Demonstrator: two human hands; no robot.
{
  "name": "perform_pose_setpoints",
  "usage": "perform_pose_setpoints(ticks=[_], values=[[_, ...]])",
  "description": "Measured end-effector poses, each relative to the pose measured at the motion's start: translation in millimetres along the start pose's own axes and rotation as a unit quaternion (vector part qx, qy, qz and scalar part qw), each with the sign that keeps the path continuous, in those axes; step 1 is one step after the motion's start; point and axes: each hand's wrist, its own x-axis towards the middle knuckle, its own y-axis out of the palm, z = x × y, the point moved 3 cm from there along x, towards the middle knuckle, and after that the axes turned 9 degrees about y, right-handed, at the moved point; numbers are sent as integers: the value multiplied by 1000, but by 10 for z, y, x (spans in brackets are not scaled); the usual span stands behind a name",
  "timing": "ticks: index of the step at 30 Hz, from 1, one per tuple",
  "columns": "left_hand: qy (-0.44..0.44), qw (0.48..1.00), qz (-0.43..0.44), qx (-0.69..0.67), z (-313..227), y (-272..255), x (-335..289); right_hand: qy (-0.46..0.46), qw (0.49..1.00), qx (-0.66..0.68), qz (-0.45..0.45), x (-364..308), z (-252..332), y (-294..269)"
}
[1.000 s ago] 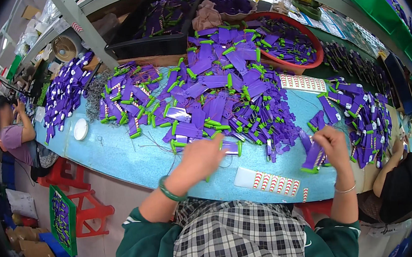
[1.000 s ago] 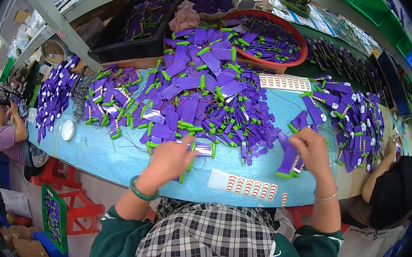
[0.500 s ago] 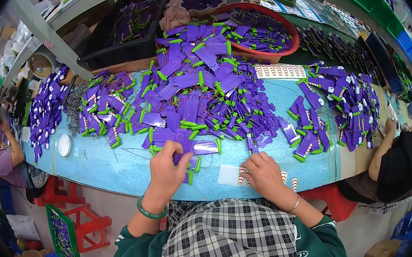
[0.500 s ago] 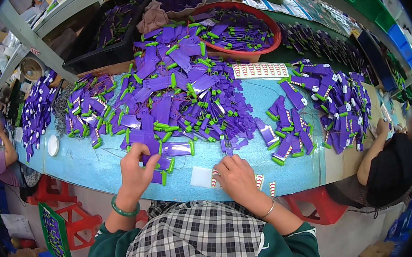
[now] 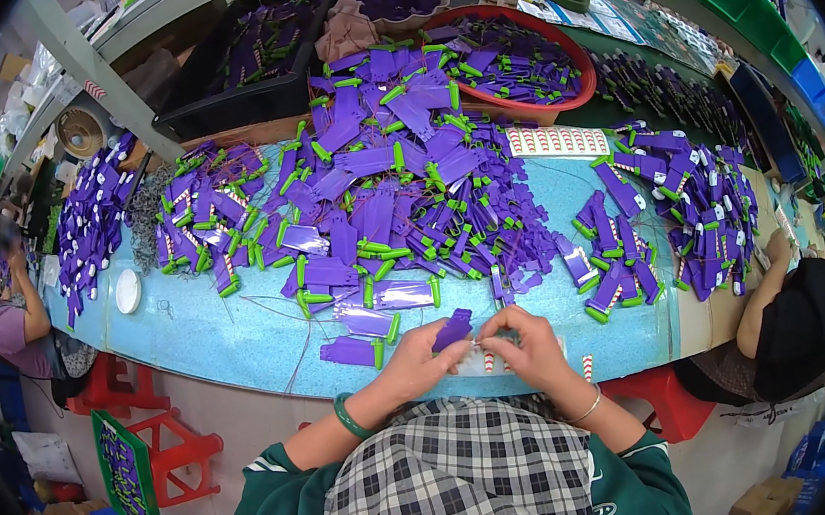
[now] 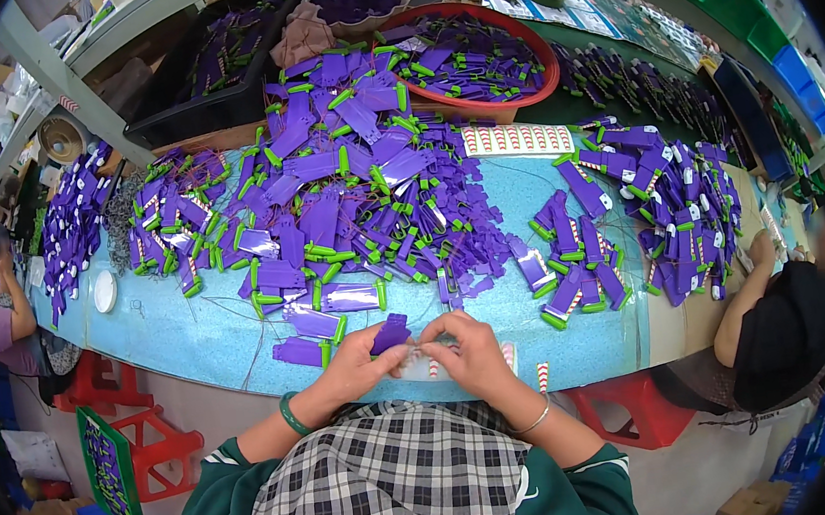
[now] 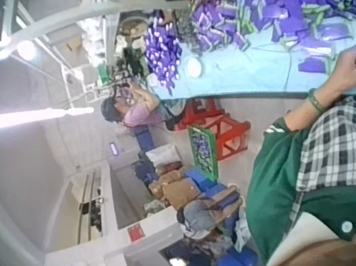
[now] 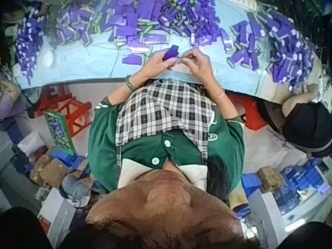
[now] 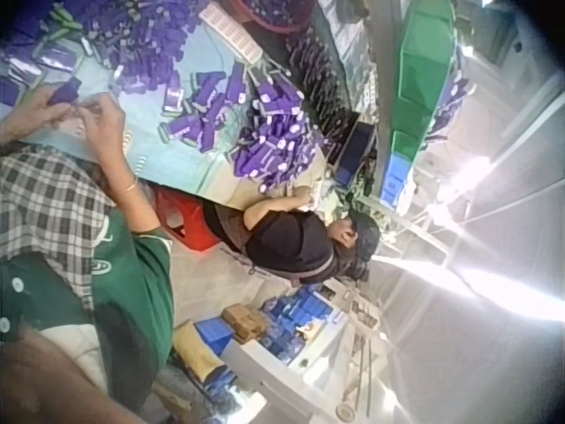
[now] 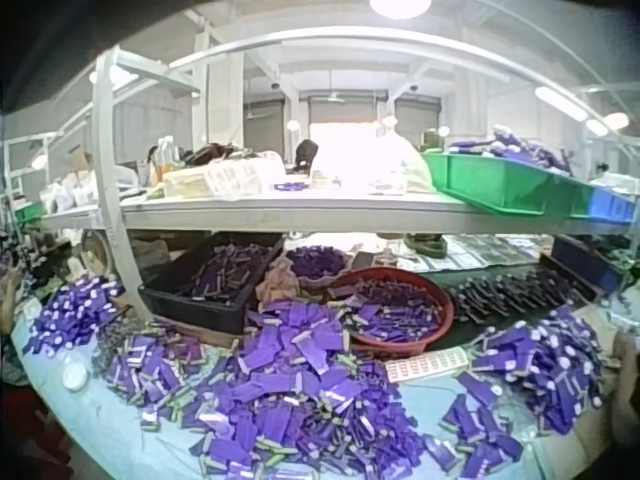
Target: The person sits at a factory workstation and assembles small purple and green plastic components by hand. They pick up a purple piece, insert a green piece, and attach a small white tag, repeating this process continuously throughout the clip.
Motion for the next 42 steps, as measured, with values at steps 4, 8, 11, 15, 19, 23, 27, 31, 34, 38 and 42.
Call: perform_pose_setpoints(ticks=[4,8,11,15,19,23,27,31,34,38,42], values=[[-27,999,5,43,-175,-6,-17,-34,999,-30,-13,17,304,-83],[16,989,-82,-120,-240,-61,-7,-56,996,40,-64,29,476,-16],[56,990,-37,-124,-231,-72,-5,-50,995,81,-27,50,366,90],[44,972,-71,-220,-295,-22,-23,-8,986,164,-28,48,349,137],[3,932,-24,-361,-219,-12,-30,40,987,152,-22,40,295,170],[6,922,-13,-387,-260,43,-50,39,988,146,-31,45,258,179],[9,917,-12,-399,-252,48,-58,24,988,144,-43,50,235,198],[14,916,-12,-401,-247,50,-62,20,989,139,-46,47,197,211],[22,920,-13,-391,-278,58,-74,10,990,129,-53,43,183,218],[41,969,-18,-243,-318,57,-68,1,993,107,-58,27,195,207],[17,970,-29,-242,-349,105,-78,-29,993,86,-79,0,205,183]])
